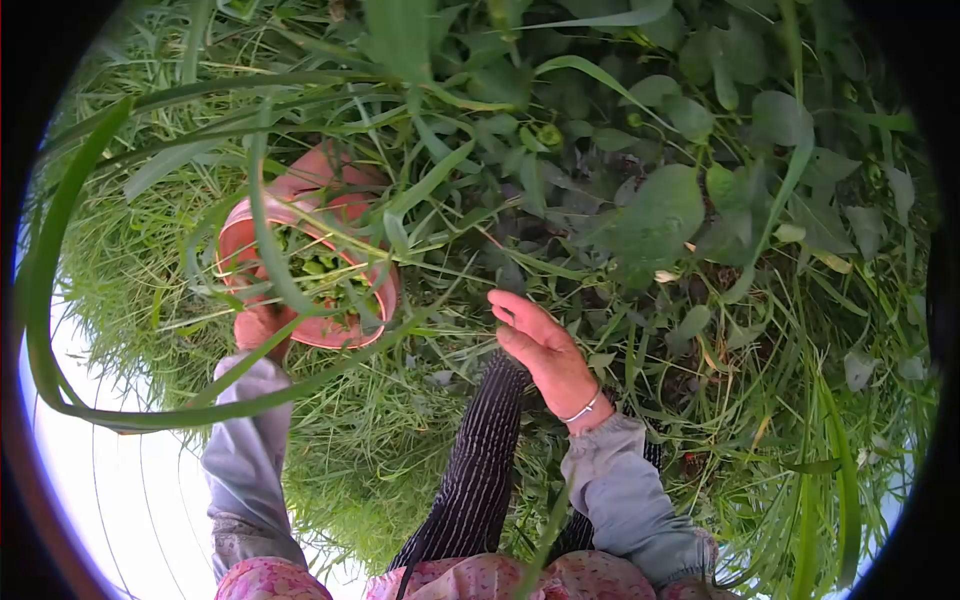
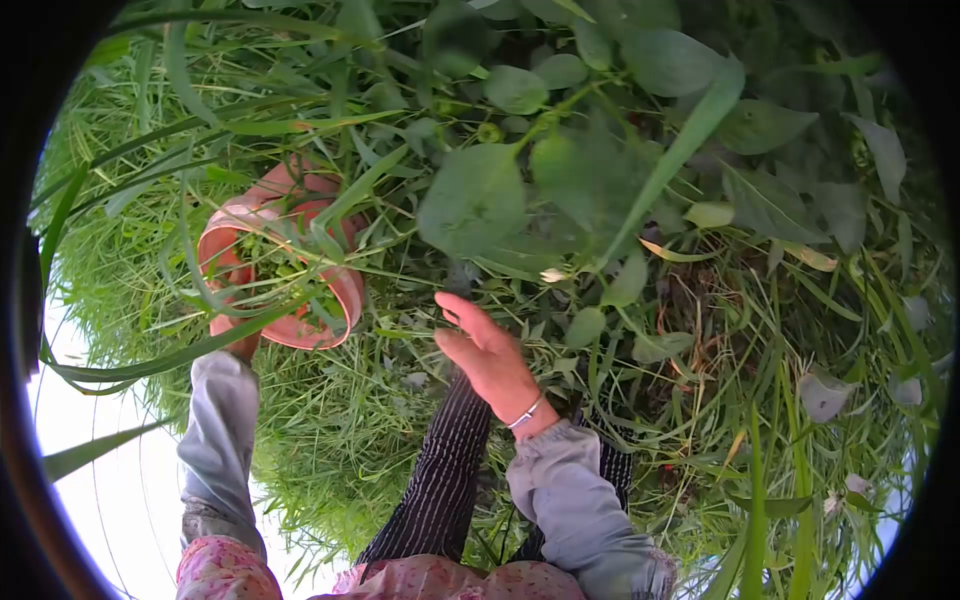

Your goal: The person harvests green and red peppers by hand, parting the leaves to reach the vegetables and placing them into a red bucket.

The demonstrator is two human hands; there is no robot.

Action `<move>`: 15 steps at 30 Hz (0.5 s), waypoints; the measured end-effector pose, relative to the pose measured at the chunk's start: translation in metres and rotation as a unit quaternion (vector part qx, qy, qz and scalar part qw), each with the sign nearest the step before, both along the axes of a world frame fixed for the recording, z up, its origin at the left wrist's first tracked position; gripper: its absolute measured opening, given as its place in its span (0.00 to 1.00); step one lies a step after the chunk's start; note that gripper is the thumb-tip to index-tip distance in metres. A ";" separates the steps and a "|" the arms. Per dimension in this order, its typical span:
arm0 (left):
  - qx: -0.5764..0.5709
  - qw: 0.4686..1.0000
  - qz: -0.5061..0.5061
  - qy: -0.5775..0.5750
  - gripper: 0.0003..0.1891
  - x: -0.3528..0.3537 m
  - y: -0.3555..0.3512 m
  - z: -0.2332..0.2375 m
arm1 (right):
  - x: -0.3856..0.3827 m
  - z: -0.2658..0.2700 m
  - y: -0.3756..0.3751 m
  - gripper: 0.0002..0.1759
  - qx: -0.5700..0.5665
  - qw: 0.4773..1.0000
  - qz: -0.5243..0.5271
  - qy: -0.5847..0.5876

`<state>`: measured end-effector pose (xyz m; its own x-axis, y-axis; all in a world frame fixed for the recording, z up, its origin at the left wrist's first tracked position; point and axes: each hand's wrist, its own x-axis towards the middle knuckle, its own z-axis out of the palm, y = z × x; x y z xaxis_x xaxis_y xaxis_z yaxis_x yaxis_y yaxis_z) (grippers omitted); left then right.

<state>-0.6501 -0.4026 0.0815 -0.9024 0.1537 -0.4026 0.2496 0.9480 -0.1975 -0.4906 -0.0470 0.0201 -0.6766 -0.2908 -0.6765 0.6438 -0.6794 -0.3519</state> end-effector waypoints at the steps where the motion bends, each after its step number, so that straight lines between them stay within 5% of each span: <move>1: -0.024 0.998 -0.060 0.013 0.20 -0.002 -0.004 -0.001 | 0.000 -0.002 0.001 0.27 -0.001 1.000 0.010 0.000; 3: -0.067 0.984 -0.166 0.019 0.16 -0.003 -0.023 -0.003 | 0.002 -0.003 0.003 0.27 0.000 1.000 -0.010 0.004; 5: -0.004 0.991 -0.129 -0.026 0.14 0.018 -0.034 -0.010 | 0.002 -0.005 0.004 0.27 -0.006 1.000 -0.022 0.003; 8: 0.239 0.955 0.117 -0.134 0.11 0.089 -0.026 -0.022 | 0.002 -0.004 0.006 0.27 0.001 0.999 -0.031 -0.023; 9: 0.097 0.956 0.045 -0.273 0.11 0.080 0.039 0.002 | 0.001 -0.004 0.004 0.27 0.001 0.999 -0.038 -0.032; 11: -0.103 0.817 -0.197 -0.532 0.14 0.061 0.171 0.050 | 0.004 -0.008 0.004 0.27 0.002 0.998 -0.049 -0.050; 12: 0.192 0.835 -0.099 -0.506 0.10 0.085 0.166 0.043 | 0.004 -0.007 0.006 0.28 0.010 0.997 -0.046 -0.053; 14: 0.377 0.792 -0.095 -0.472 0.08 0.092 0.227 0.035 | 0.000 -0.006 0.016 0.29 0.012 0.996 -0.041 -0.080; 15: 0.420 0.810 -0.087 -0.399 0.08 0.089 0.249 0.029 | -0.001 -0.004 0.018 0.29 0.013 0.995 -0.038 -0.095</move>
